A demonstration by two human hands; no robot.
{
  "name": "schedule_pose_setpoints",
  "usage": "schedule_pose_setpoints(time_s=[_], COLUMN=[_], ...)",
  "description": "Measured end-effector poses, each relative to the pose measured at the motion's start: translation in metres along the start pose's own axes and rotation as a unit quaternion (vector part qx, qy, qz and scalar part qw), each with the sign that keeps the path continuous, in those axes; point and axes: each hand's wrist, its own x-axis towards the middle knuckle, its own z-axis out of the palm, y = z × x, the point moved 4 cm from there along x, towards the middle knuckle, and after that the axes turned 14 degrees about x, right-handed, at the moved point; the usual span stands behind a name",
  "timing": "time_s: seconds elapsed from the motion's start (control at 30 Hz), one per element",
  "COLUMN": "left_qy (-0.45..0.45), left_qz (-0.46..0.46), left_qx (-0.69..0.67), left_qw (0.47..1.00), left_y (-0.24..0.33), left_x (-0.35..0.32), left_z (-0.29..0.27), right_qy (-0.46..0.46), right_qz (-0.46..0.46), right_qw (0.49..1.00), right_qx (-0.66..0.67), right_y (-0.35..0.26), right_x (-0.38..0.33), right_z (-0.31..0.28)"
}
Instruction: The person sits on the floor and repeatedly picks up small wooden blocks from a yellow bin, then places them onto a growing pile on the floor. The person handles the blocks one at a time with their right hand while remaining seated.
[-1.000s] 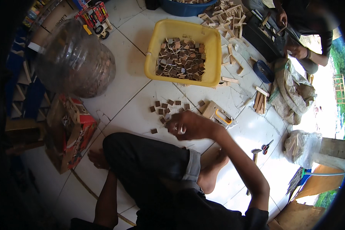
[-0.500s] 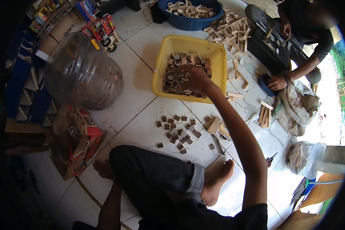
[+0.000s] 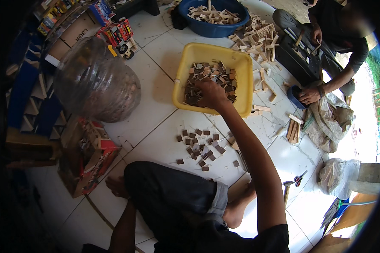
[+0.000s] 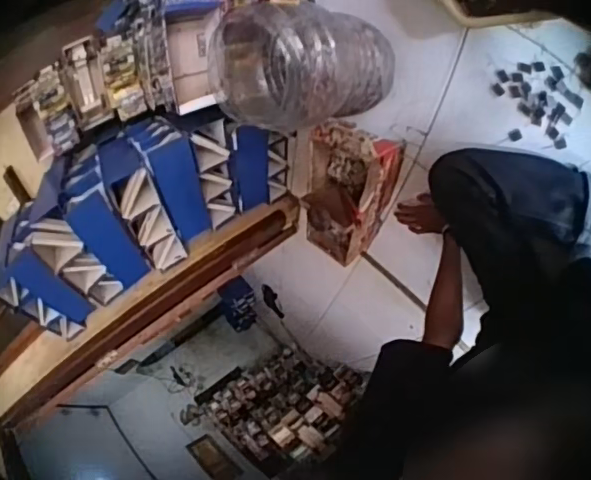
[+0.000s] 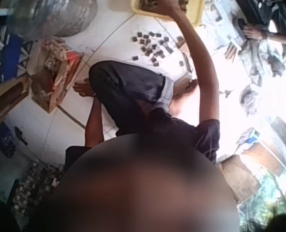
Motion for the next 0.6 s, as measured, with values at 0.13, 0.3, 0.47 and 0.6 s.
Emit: schedule_pose_setpoints(time_s=[0.13,0.3,0.47,0.6], left_qy=[-0.031,0.007,0.043,-0.001], left_qz=[0.015,0.008,0.004,0.003], left_qx=[0.029,0.05,0.1,0.086], left_qw=[0.999,0.999,0.994,0.996], left_y=[-0.001,-0.001,0.004,0.005], left_x=[0.0,-0.003,-0.005,-0.004], left_z=[0.007,0.005,-0.002,0.002], right_qy=[0.01,0.01,-0.046,-0.011], right_qz=[-0.028,-0.08,0.117,0.116], right_qw=[0.998,0.99,0.949,0.898], right_qx=[0.053,0.116,0.29,0.424], right_y=[0.007,0.016,0.021,0.009], right_x=[-0.002,-0.003,-0.011,-0.022], right_z=[-0.014,-0.03,-0.052,-0.08])
